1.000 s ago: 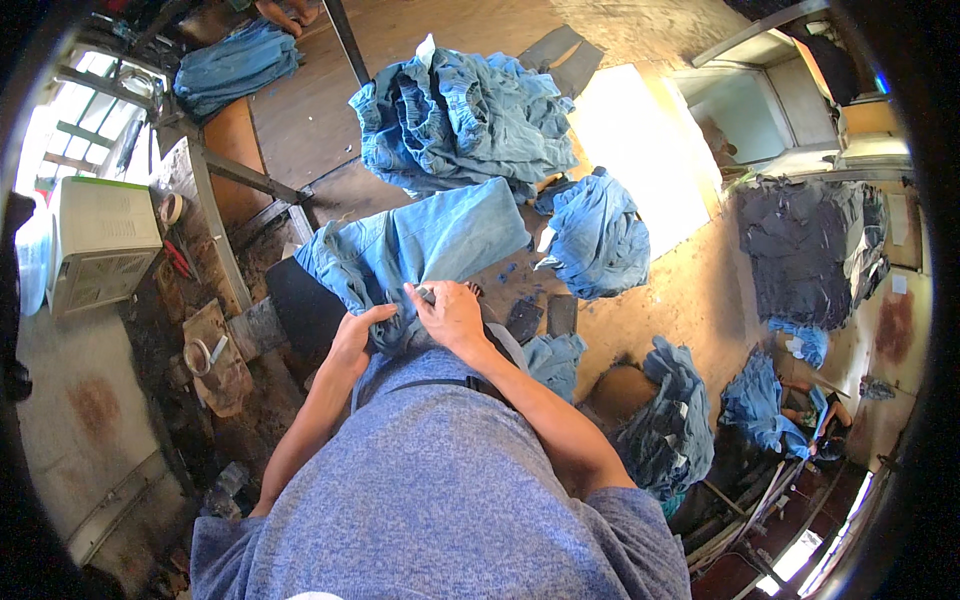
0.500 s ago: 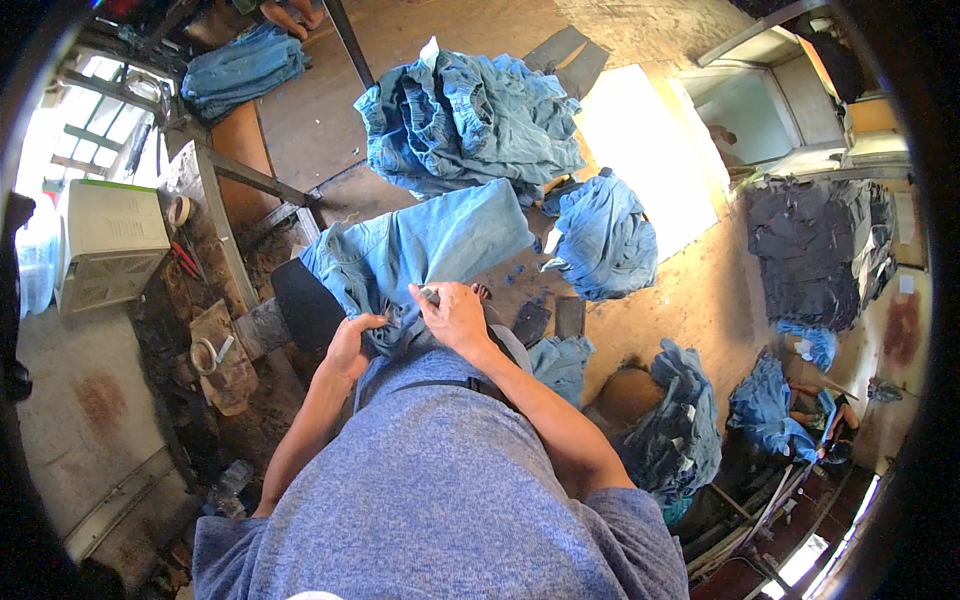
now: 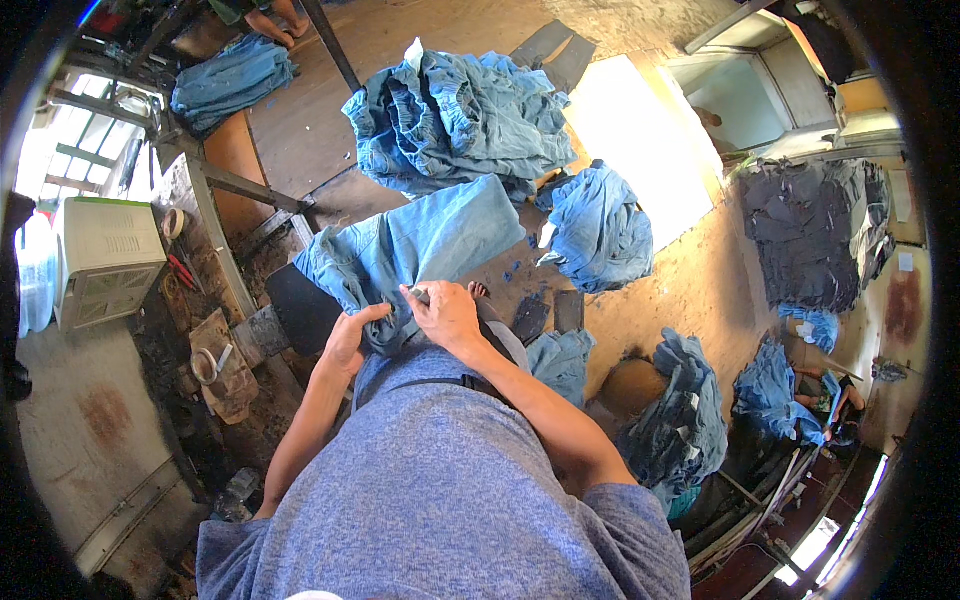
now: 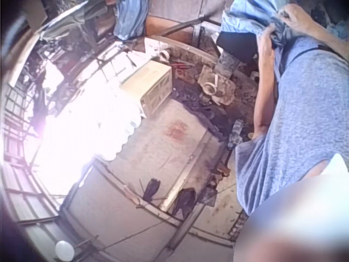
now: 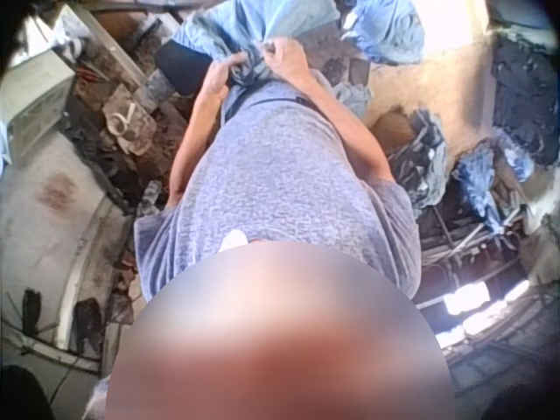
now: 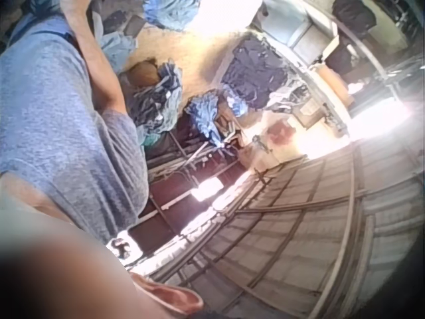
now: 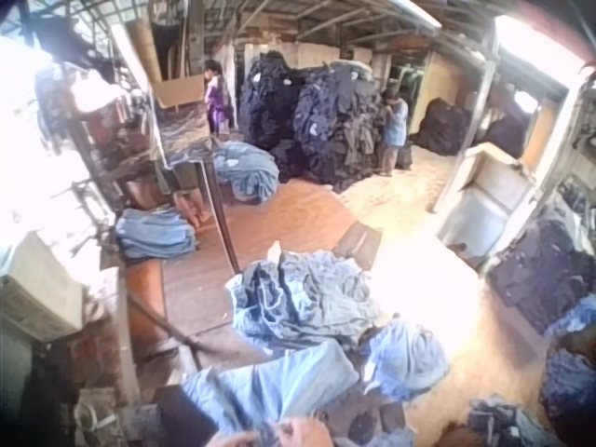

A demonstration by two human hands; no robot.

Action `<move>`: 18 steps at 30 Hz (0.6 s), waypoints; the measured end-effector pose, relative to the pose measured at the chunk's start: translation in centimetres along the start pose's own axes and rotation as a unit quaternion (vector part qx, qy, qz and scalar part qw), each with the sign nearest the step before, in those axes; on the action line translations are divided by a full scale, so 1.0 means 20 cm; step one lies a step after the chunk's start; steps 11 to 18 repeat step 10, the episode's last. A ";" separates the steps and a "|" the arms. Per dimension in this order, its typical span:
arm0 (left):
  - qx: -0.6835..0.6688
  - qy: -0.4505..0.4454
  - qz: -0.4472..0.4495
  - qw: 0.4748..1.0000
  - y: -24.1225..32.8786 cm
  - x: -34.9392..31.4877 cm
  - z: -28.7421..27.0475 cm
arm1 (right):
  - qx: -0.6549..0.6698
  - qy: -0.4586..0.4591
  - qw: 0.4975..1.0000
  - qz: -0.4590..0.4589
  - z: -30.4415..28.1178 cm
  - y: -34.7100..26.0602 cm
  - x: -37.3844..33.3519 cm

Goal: The person scrapes seams and edges of denim jeans with a small metal tool, removing excess thread and fabric. They handle multiple jeans one at a time, turning them over and scraping different areas before placing them aside.

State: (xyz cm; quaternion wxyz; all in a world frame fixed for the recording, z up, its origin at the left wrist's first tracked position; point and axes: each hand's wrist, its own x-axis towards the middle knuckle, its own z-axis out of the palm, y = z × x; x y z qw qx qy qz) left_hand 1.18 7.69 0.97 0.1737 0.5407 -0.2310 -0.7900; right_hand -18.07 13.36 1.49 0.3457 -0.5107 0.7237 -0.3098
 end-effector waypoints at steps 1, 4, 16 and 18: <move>0.003 0.002 0.001 1.000 0.00 0.00 0.01 | -0.005 0.004 1.000 -0.005 0.00 0.00 0.00; 0.014 -0.004 0.031 0.999 0.00 0.00 0.04 | -0.004 0.007 1.000 -0.013 0.00 0.00 0.00; 0.013 -0.044 0.041 0.998 -0.04 0.02 -0.03 | -0.012 -0.025 0.999 0.018 0.00 -0.01 0.01; 0.013 -0.044 0.041 0.998 -0.04 0.02 -0.03 | -0.012 -0.025 0.999 0.018 0.00 -0.01 0.01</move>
